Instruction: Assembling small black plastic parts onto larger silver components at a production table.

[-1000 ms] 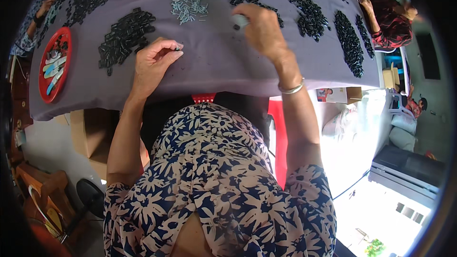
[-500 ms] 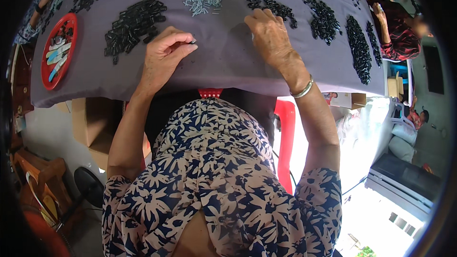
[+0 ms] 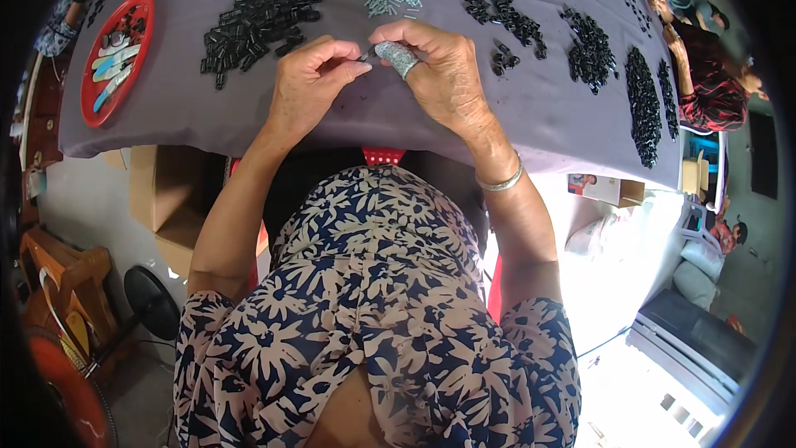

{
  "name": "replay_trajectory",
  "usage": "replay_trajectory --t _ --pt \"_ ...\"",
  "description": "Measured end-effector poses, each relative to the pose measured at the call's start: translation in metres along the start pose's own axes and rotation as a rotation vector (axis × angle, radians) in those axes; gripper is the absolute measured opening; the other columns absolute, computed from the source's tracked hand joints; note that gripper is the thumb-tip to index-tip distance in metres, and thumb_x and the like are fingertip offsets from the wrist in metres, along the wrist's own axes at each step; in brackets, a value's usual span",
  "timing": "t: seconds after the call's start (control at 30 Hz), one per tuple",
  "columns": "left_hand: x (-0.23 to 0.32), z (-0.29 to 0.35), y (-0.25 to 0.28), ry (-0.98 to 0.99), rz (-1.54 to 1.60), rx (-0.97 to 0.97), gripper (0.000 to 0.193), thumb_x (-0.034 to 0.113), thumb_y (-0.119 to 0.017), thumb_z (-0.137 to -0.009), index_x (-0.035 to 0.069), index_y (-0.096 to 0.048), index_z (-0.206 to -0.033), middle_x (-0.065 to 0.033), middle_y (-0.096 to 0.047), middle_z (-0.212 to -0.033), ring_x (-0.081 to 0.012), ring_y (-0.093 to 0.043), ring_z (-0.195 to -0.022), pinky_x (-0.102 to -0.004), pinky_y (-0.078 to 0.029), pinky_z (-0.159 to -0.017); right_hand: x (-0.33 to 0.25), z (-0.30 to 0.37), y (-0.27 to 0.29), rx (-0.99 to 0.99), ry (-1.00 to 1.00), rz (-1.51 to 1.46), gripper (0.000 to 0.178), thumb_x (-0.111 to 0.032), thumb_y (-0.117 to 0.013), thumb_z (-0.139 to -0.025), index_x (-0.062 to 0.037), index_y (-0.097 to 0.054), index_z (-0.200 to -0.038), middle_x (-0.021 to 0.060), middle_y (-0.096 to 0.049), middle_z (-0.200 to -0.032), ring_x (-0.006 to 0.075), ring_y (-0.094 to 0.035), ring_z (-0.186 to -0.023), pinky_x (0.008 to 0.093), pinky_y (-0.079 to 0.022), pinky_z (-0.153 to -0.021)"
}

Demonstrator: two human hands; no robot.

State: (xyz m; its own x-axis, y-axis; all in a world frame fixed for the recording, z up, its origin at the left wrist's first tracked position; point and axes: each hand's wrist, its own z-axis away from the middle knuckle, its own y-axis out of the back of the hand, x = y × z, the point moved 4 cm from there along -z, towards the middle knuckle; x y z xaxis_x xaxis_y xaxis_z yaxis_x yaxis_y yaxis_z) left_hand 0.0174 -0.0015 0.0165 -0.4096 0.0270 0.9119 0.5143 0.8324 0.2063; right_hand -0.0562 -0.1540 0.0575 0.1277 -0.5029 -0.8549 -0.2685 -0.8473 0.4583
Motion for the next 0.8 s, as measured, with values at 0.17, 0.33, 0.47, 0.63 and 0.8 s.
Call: replay_trajectory --t 0.17,0.33,0.47,0.63,0.8 --pt "0.001 0.000 0.002 0.020 -0.023 -0.007 0.014 0.003 -0.074 -0.077 -0.002 -0.065 -0.087 -0.0052 -0.064 -0.078 -0.0112 -0.059 -0.065 -0.0257 -0.048 -0.062 -0.008 0.000 -0.004 0.031 0.100 0.132 0.019 0.005 -0.063 -0.086 -0.0029 -0.068 -0.102 0.0036 -0.071 -0.089 0.0086 -0.066 -0.081 0.0225 -0.053 -0.075" --pt "0.000 0.000 0.002 0.057 -0.036 -0.022 0.014 0.004 -0.073 -0.077 -0.002 -0.066 -0.087 -0.0057 -0.064 -0.077 -0.0120 -0.060 -0.064 -0.0262 -0.048 -0.062 -0.011 -0.001 -0.006 0.044 0.154 0.212 0.018 0.005 -0.064 -0.086 -0.0019 -0.068 -0.101 0.0058 -0.070 -0.090 0.0101 -0.066 -0.082 0.0228 -0.053 -0.074" --pt "-0.002 0.000 0.001 0.063 -0.030 -0.023 0.014 0.004 -0.074 -0.076 -0.002 -0.066 -0.086 -0.0052 -0.064 -0.076 -0.0119 -0.060 -0.064 -0.0265 -0.048 -0.062 -0.009 -0.001 -0.010 -0.010 0.103 0.184 0.018 0.004 -0.065 -0.085 -0.0017 -0.068 -0.102 0.0068 -0.070 -0.091 0.0108 -0.066 -0.082 0.0233 -0.053 -0.074" --pt "0.000 0.000 0.003 0.100 -0.040 -0.069 0.013 0.004 -0.073 -0.081 -0.002 -0.067 -0.091 0.0014 -0.061 -0.077 -0.0053 -0.056 -0.071 -0.0212 -0.047 -0.066 -0.009 -0.001 -0.012 -0.013 0.112 0.195 0.017 0.002 -0.066 -0.085 -0.0018 -0.068 -0.101 0.0068 -0.070 -0.091 0.0106 -0.065 -0.081 0.0237 -0.053 -0.073" --pt "-0.003 0.001 0.002 0.153 0.029 -0.054 0.014 0.004 -0.074 -0.080 -0.001 -0.066 -0.090 0.0010 -0.062 -0.078 -0.0052 -0.055 -0.071 -0.0215 -0.047 -0.066 -0.010 -0.003 -0.012 -0.015 0.110 0.187 0.017 0.002 -0.067 -0.084 -0.0028 -0.069 -0.101 0.0057 -0.071 -0.090 0.0105 -0.065 -0.080 0.0242 -0.052 -0.072"
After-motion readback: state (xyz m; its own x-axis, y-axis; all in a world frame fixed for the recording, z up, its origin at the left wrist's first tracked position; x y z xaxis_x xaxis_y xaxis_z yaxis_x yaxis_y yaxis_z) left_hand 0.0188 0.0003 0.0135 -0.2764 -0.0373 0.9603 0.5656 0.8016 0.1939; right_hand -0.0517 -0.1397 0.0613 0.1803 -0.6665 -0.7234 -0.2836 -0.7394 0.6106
